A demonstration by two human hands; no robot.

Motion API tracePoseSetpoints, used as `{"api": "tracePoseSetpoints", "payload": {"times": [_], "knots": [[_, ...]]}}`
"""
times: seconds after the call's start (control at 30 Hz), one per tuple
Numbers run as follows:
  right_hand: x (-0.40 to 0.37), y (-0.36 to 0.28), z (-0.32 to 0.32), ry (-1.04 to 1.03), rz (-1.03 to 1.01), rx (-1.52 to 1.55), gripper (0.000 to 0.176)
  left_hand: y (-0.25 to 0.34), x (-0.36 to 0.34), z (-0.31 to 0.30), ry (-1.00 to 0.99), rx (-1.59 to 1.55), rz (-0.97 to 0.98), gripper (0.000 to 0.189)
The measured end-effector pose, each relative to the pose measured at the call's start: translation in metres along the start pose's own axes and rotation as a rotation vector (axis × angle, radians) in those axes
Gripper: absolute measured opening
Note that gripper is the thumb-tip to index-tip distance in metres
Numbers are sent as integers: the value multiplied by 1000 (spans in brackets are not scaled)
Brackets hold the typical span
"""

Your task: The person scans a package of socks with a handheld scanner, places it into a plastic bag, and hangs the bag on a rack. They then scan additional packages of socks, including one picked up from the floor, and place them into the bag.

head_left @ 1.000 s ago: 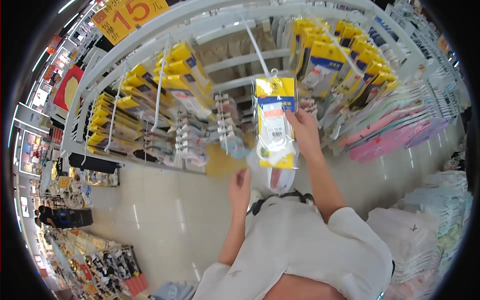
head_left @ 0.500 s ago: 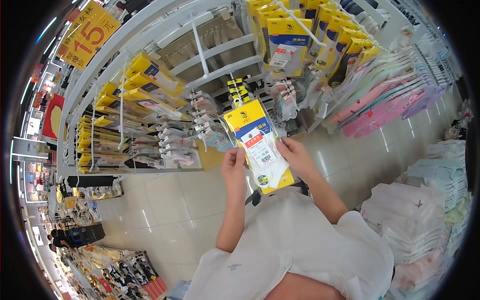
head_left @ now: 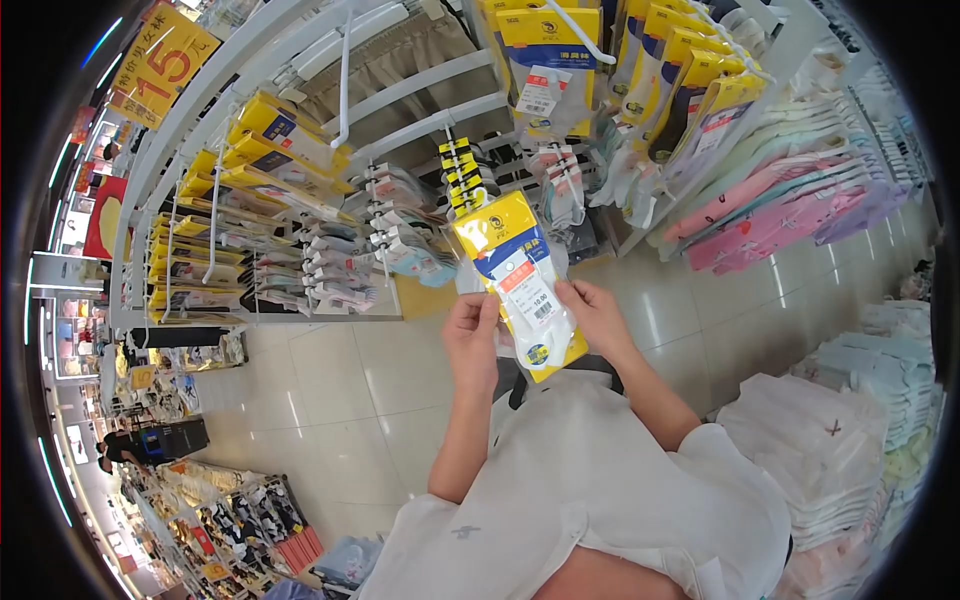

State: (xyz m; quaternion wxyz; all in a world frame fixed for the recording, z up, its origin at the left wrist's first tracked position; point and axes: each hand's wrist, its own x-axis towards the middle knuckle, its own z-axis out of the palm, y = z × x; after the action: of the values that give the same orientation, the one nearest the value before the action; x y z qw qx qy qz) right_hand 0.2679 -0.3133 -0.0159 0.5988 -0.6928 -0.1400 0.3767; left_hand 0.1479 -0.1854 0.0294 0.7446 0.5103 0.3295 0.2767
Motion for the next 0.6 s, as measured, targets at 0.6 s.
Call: {"api": "tracePoseSetpoints", "payload": {"times": [0.6], "knots": [[1,24,20,-1305,370,1504,69,-23,6,14,-102,32,-113,16]]}}
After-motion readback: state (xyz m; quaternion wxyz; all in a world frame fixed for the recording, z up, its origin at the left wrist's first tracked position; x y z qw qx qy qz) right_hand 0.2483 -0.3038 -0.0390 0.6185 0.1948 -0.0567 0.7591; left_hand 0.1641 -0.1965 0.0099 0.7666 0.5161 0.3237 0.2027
